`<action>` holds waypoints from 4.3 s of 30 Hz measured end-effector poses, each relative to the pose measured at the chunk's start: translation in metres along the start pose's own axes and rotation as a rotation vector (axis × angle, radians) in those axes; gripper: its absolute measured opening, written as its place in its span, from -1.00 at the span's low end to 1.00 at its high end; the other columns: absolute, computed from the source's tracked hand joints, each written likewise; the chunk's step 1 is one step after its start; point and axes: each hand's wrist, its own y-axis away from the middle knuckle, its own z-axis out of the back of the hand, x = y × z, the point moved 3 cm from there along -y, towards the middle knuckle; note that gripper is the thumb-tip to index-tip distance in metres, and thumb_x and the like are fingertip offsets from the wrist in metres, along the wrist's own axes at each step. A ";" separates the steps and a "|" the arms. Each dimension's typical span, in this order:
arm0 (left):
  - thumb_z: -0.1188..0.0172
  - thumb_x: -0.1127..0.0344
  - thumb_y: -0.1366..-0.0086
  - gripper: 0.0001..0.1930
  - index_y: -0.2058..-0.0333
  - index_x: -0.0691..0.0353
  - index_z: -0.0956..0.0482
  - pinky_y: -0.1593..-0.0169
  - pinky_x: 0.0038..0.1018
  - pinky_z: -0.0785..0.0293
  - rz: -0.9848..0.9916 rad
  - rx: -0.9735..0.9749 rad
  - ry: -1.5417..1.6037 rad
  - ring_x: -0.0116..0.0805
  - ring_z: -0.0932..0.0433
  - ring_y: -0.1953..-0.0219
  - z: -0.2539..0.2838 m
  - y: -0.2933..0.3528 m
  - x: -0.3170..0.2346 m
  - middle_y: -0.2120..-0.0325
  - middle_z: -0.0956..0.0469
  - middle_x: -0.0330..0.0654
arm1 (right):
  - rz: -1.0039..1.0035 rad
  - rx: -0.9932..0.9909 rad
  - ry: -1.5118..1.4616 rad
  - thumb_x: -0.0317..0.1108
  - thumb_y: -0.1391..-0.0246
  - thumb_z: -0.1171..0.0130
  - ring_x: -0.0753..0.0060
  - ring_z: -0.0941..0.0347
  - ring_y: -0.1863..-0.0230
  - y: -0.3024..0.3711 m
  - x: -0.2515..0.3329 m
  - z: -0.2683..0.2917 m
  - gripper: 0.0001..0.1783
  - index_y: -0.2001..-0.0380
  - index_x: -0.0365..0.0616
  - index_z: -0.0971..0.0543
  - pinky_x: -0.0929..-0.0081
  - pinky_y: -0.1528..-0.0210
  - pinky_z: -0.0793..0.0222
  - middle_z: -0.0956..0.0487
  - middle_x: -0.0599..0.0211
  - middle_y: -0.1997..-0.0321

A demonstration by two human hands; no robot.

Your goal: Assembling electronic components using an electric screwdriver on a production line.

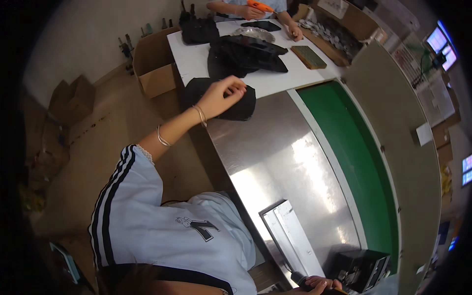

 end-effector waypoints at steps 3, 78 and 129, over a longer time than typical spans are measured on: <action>-0.19 0.39 -0.18 -0.83 0.24 0.23 -0.51 0.17 -0.45 -0.47 -0.070 0.052 -0.017 -0.35 -0.55 0.31 -0.006 0.026 -0.023 0.34 -0.55 -0.19 | -0.009 -0.031 0.067 -0.53 0.05 -0.21 0.51 -0.22 0.70 -0.001 0.006 -0.010 -0.61 0.13 -0.23 -0.34 0.56 0.63 -0.22 -0.31 0.35 0.67; -0.18 0.36 -0.18 -0.71 0.10 0.19 -0.52 0.08 -0.36 -0.42 -0.489 0.739 0.148 -0.28 -0.55 0.27 -0.203 0.024 -0.097 0.18 -0.58 -0.18 | 0.069 0.175 0.605 -0.20 -0.31 0.16 0.46 -0.26 0.43 0.013 -0.025 0.083 -0.73 0.40 -0.15 -0.28 0.53 0.31 -0.28 -0.29 0.33 0.54; -0.21 0.38 -0.15 -0.73 0.14 0.21 -0.54 0.14 -0.39 -0.41 -0.536 0.772 0.175 -0.33 -0.56 0.32 -0.209 0.025 -0.098 0.21 -0.59 -0.20 | -0.048 -0.046 0.158 -0.45 -0.08 -0.20 0.50 -0.21 0.69 -0.008 0.001 0.017 -0.64 0.17 -0.19 -0.23 0.59 0.65 -0.19 -0.32 0.32 0.68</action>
